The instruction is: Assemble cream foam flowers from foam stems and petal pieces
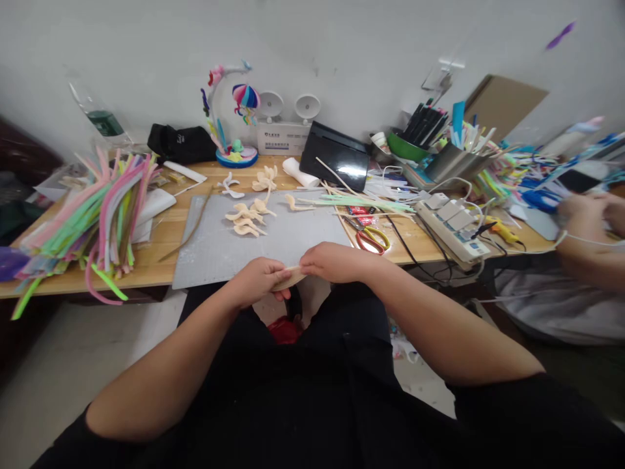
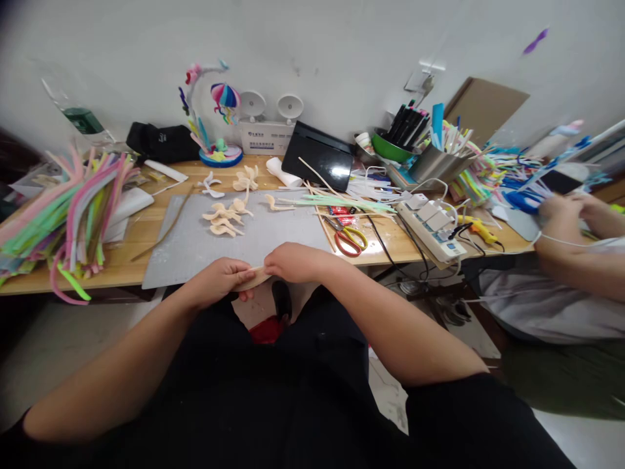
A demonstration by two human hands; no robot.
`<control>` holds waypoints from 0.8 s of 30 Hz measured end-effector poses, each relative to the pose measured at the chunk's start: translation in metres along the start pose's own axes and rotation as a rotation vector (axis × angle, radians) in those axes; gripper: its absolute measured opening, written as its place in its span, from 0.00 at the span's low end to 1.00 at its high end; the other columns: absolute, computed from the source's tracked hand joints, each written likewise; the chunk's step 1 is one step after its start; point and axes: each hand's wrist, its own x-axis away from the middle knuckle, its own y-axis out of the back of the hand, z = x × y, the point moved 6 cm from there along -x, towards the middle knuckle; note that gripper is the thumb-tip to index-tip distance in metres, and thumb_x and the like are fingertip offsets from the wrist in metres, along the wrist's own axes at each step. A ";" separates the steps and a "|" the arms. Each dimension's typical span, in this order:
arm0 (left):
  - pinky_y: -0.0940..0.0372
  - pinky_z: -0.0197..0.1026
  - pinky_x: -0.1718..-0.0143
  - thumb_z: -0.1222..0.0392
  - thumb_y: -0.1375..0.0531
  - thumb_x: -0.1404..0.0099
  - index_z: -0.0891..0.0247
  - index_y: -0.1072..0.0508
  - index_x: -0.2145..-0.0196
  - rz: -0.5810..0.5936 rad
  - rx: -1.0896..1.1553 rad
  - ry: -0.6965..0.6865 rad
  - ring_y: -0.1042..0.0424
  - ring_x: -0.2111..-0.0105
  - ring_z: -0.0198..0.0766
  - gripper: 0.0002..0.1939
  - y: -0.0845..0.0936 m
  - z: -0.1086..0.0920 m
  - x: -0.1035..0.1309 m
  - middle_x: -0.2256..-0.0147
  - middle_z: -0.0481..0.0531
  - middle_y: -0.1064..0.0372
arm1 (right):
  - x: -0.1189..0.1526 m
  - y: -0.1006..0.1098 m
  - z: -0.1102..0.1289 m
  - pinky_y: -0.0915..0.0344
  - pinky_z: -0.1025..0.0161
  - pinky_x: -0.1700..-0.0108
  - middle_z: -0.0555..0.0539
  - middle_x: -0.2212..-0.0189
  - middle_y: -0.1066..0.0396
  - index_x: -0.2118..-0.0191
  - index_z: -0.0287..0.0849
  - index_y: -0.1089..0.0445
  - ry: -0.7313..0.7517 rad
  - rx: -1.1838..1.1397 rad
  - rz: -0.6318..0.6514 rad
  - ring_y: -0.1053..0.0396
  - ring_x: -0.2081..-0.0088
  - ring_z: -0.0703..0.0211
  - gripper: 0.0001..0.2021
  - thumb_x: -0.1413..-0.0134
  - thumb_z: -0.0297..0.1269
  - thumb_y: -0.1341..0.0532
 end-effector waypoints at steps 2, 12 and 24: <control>0.40 0.33 0.75 0.50 0.46 0.43 0.67 0.32 0.73 0.043 0.067 0.022 0.33 0.79 0.31 0.15 -0.004 0.000 0.000 0.78 0.51 0.30 | 0.001 0.001 0.000 0.49 0.67 0.69 0.44 0.71 0.30 0.70 0.38 0.32 -0.004 0.020 -0.004 0.38 0.70 0.62 0.14 0.44 0.35 0.53; 0.44 0.32 0.78 0.50 0.43 0.46 0.67 0.33 0.70 0.105 0.235 0.005 0.38 0.82 0.27 0.15 -0.019 0.007 -0.003 0.79 0.47 0.34 | -0.001 0.001 0.006 0.44 0.66 0.65 0.44 0.68 0.30 0.66 0.38 0.30 0.007 -0.027 -0.024 0.35 0.66 0.60 0.13 0.45 0.36 0.51; 0.46 0.32 0.78 0.55 0.40 0.48 0.67 0.30 0.71 0.130 0.313 -0.017 0.40 0.81 0.26 0.11 -0.014 0.002 0.004 0.79 0.46 0.36 | 0.017 0.004 0.017 0.39 0.66 0.61 0.45 0.67 0.30 0.57 0.42 0.32 0.245 -0.064 -0.333 0.35 0.64 0.63 0.13 0.45 0.38 0.48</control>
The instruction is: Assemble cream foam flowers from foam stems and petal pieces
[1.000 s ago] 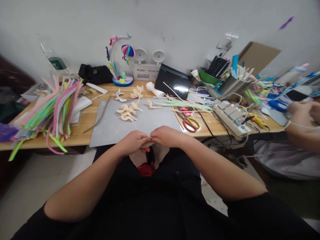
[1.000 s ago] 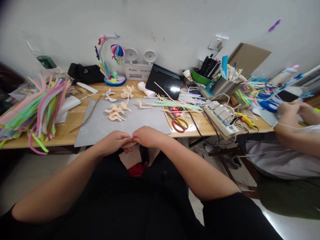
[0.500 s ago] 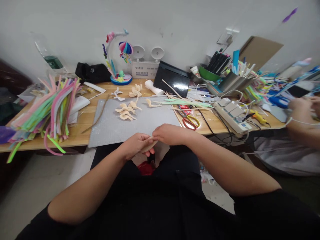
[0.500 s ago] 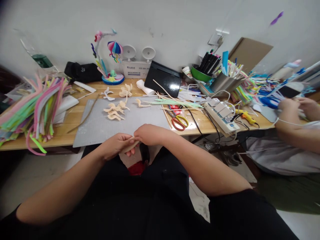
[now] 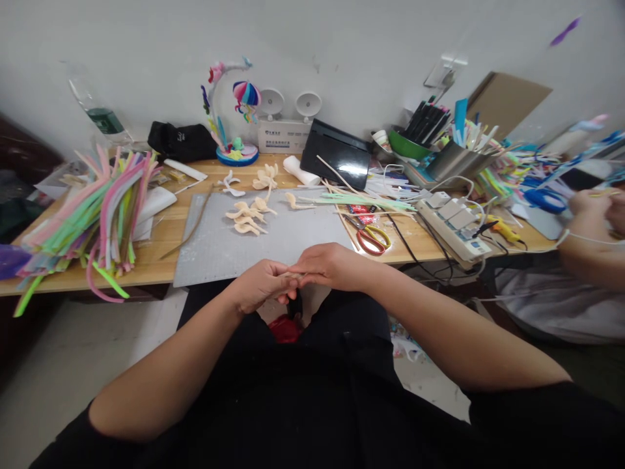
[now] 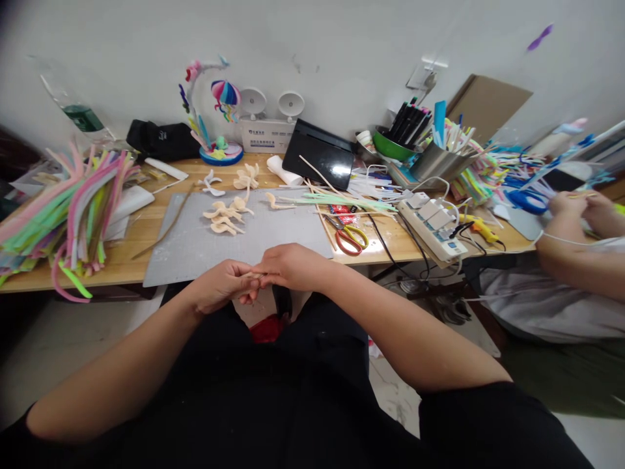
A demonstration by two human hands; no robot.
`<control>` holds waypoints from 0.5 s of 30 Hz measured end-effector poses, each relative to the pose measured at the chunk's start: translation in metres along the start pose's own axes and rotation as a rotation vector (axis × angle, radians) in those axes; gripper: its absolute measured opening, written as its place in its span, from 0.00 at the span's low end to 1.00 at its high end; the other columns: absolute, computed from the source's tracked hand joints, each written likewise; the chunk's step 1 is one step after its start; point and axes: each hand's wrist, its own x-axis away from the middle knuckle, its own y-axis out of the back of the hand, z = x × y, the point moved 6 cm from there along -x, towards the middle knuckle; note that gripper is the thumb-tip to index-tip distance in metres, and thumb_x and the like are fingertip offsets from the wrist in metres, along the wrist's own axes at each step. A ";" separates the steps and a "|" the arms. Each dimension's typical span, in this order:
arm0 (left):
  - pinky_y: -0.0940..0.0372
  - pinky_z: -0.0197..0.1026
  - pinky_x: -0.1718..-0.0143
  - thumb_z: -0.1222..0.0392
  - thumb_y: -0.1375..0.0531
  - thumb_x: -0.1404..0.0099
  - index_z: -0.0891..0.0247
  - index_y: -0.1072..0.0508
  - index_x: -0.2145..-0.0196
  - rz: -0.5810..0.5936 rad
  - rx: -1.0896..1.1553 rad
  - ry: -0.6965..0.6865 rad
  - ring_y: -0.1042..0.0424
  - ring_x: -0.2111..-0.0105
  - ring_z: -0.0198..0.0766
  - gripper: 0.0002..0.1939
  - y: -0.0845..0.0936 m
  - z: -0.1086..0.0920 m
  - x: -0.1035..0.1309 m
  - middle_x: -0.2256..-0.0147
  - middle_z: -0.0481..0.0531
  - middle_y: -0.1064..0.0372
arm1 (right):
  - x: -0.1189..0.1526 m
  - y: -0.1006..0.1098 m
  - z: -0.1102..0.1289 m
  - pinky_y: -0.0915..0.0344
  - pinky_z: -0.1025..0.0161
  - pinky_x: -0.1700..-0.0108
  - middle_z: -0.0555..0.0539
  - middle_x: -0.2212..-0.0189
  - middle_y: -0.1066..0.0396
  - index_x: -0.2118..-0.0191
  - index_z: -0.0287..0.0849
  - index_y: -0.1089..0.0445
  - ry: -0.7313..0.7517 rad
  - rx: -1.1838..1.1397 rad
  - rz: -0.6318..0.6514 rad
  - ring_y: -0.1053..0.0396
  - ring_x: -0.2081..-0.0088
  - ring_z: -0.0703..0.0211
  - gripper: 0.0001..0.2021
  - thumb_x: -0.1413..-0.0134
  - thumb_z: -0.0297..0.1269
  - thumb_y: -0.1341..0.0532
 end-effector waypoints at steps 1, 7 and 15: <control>0.46 0.32 0.77 0.56 0.40 0.48 0.67 0.30 0.72 -0.002 0.012 -0.003 0.40 0.81 0.25 0.11 0.000 0.000 0.001 0.79 0.47 0.36 | 0.001 0.000 0.001 0.39 0.65 0.61 0.45 0.66 0.30 0.57 0.42 0.32 0.007 0.013 -0.014 0.35 0.64 0.63 0.13 0.45 0.38 0.48; 0.43 0.33 0.75 0.54 0.40 0.48 0.69 0.30 0.74 -0.070 0.120 -0.022 0.40 0.81 0.26 0.12 0.003 0.000 0.001 0.79 0.47 0.37 | 0.004 -0.003 0.001 0.39 0.64 0.62 0.44 0.67 0.30 0.59 0.41 0.32 0.000 0.123 -0.065 0.35 0.64 0.62 0.14 0.44 0.39 0.50; 0.43 0.32 0.76 0.57 0.42 0.46 0.68 0.30 0.74 -0.126 -0.035 -0.091 0.38 0.80 0.26 0.10 0.005 -0.004 0.001 0.79 0.47 0.34 | 0.002 -0.003 0.006 0.41 0.64 0.64 0.44 0.68 0.30 0.63 0.39 0.30 -0.002 0.273 -0.060 0.36 0.65 0.61 0.14 0.43 0.37 0.51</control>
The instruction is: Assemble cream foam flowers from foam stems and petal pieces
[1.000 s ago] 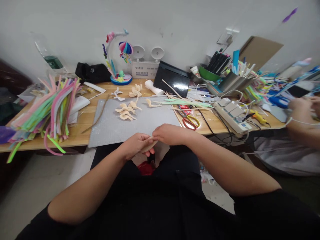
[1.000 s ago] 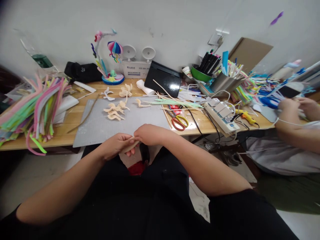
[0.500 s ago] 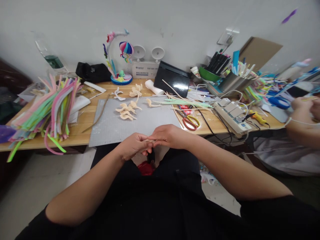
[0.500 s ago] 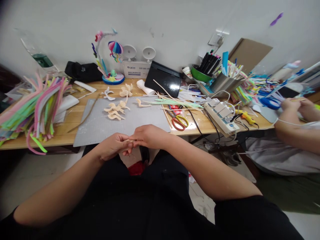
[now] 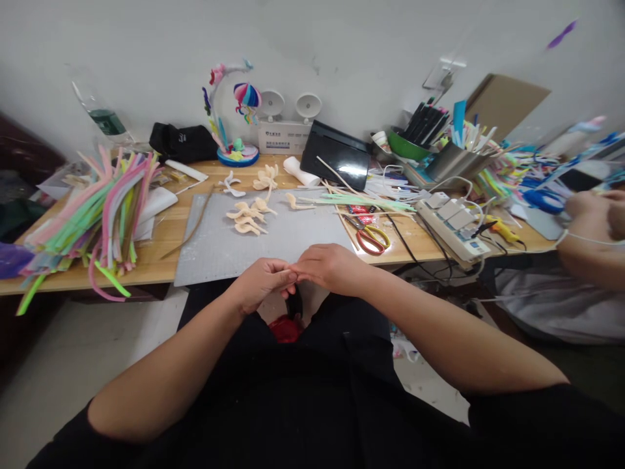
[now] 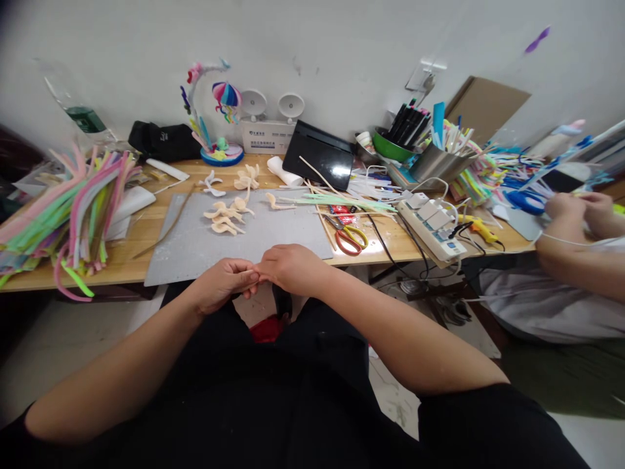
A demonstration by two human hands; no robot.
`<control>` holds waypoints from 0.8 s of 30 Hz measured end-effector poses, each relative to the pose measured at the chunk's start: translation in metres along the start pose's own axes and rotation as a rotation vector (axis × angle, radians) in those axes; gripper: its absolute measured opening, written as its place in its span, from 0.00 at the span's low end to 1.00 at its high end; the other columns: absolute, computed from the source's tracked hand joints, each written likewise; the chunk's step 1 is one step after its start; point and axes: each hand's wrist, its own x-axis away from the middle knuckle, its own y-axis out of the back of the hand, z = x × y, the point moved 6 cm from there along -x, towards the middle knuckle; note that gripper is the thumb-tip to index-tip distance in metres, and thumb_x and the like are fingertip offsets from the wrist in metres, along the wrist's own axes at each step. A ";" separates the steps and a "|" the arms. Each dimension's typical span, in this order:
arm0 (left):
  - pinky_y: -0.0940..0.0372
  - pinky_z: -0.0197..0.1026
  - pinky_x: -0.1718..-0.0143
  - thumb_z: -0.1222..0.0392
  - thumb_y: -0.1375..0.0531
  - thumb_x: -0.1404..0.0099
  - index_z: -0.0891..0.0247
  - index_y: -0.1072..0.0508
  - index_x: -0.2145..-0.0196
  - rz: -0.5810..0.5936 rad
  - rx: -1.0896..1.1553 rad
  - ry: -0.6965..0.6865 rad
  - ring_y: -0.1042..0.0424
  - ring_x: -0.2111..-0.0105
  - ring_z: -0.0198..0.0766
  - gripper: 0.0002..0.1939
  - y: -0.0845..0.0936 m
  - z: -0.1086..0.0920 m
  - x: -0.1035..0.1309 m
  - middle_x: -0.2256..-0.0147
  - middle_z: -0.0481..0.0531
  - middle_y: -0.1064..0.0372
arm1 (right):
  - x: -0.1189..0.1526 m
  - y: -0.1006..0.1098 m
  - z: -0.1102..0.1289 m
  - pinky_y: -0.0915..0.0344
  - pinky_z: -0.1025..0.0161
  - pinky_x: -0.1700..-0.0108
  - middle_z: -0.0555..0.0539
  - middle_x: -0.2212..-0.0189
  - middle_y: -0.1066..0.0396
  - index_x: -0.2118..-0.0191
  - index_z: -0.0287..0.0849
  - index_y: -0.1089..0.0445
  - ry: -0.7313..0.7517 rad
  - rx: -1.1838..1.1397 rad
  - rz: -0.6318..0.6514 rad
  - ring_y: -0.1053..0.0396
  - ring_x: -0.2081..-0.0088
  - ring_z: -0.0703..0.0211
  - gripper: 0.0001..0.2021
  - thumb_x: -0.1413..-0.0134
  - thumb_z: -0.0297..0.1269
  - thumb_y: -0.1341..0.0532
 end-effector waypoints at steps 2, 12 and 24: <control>0.41 0.33 0.73 0.56 0.42 0.45 0.68 0.29 0.72 0.045 -0.012 0.005 0.36 0.78 0.28 0.11 -0.001 -0.002 0.002 0.76 0.50 0.31 | 0.000 0.000 0.002 0.42 0.64 0.65 0.44 0.70 0.31 0.65 0.38 0.30 0.016 0.049 0.014 0.37 0.66 0.61 0.14 0.43 0.36 0.52; 0.39 0.36 0.71 0.54 0.42 0.47 0.66 0.27 0.73 0.136 -0.063 0.108 0.33 0.75 0.32 0.11 -0.002 -0.014 0.008 0.73 0.52 0.29 | -0.003 0.002 0.007 0.44 0.65 0.66 0.46 0.71 0.32 0.67 0.40 0.31 0.088 0.127 0.036 0.39 0.67 0.62 0.13 0.44 0.33 0.52; 0.44 0.32 0.78 0.55 0.43 0.46 0.67 0.30 0.77 -0.048 -0.140 0.025 0.38 0.80 0.28 0.12 0.000 -0.005 0.005 0.80 0.49 0.33 | -0.001 0.000 0.003 0.46 0.65 0.66 0.46 0.72 0.32 0.68 0.40 0.31 0.103 0.137 0.001 0.40 0.67 0.62 0.14 0.42 0.34 0.53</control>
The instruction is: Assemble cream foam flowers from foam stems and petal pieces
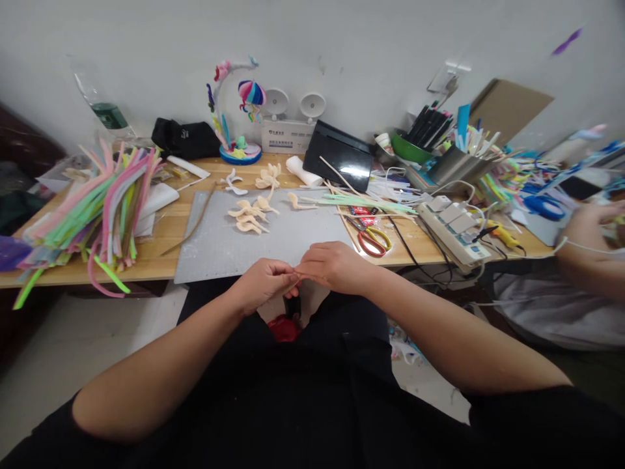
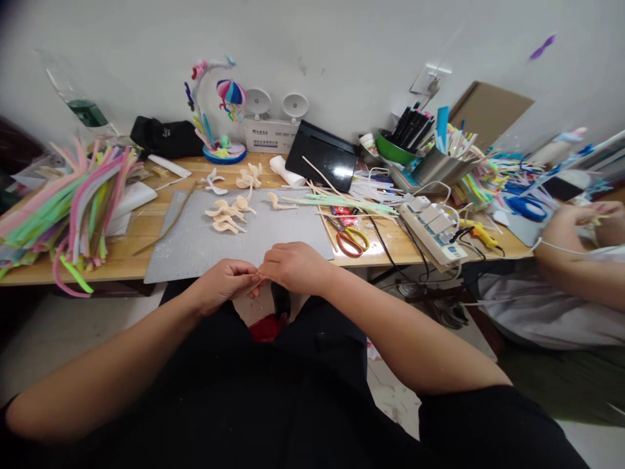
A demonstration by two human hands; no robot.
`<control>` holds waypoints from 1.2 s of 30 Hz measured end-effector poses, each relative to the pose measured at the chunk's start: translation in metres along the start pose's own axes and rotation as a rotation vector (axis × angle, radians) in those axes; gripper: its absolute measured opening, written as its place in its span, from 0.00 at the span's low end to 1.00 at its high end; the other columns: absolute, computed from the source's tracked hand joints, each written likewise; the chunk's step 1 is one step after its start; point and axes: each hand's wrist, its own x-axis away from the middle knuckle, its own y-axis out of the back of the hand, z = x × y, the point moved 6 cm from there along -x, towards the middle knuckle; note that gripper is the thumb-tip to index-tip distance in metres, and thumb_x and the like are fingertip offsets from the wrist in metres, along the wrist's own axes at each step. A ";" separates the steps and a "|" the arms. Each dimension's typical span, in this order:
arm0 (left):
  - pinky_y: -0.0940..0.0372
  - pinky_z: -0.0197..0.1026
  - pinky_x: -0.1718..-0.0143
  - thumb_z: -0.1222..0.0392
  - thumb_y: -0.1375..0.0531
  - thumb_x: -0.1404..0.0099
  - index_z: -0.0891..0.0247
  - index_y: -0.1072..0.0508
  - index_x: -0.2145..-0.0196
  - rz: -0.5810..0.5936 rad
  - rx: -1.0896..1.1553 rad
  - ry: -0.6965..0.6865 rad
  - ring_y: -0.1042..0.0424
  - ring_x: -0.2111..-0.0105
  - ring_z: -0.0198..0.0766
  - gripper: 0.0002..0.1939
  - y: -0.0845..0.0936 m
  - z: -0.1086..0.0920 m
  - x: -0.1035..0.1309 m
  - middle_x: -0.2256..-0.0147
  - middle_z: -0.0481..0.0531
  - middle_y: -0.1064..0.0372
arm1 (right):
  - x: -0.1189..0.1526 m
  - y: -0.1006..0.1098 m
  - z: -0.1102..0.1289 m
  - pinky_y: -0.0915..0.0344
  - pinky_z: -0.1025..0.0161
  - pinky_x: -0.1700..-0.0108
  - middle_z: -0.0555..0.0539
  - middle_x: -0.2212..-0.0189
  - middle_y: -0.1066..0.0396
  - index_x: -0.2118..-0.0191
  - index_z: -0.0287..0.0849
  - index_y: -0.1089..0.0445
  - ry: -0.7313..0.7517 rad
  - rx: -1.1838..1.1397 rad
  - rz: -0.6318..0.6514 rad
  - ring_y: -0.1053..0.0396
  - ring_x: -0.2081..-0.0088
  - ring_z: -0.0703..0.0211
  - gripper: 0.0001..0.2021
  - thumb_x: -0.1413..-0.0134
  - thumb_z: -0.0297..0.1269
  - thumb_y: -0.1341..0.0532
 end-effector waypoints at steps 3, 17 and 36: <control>0.44 0.32 0.78 0.55 0.43 0.45 0.67 0.30 0.76 0.028 0.054 0.010 0.37 0.79 0.28 0.11 -0.002 0.000 0.001 0.79 0.49 0.32 | -0.002 0.002 0.002 0.48 0.65 0.67 0.47 0.73 0.33 0.70 0.40 0.32 0.019 0.019 0.014 0.41 0.69 0.63 0.13 0.43 0.34 0.52; 0.46 0.33 0.78 0.58 0.43 0.46 0.67 0.31 0.78 0.002 0.108 0.065 0.37 0.80 0.29 0.09 -0.001 0.012 0.000 0.80 0.49 0.32 | 0.001 0.004 -0.002 0.45 0.63 0.63 0.47 0.65 0.32 0.67 0.41 0.33 0.052 0.082 -0.138 0.42 0.64 0.61 0.12 0.43 0.33 0.52; 0.44 0.31 0.78 0.59 0.44 0.45 0.67 0.31 0.78 -0.040 0.141 0.034 0.38 0.81 0.27 0.09 0.005 0.010 0.001 0.81 0.48 0.33 | 0.012 0.013 0.008 0.46 0.57 0.53 0.50 0.69 0.33 0.71 0.41 0.35 0.079 0.254 -0.303 0.43 0.63 0.62 0.07 0.46 0.29 0.49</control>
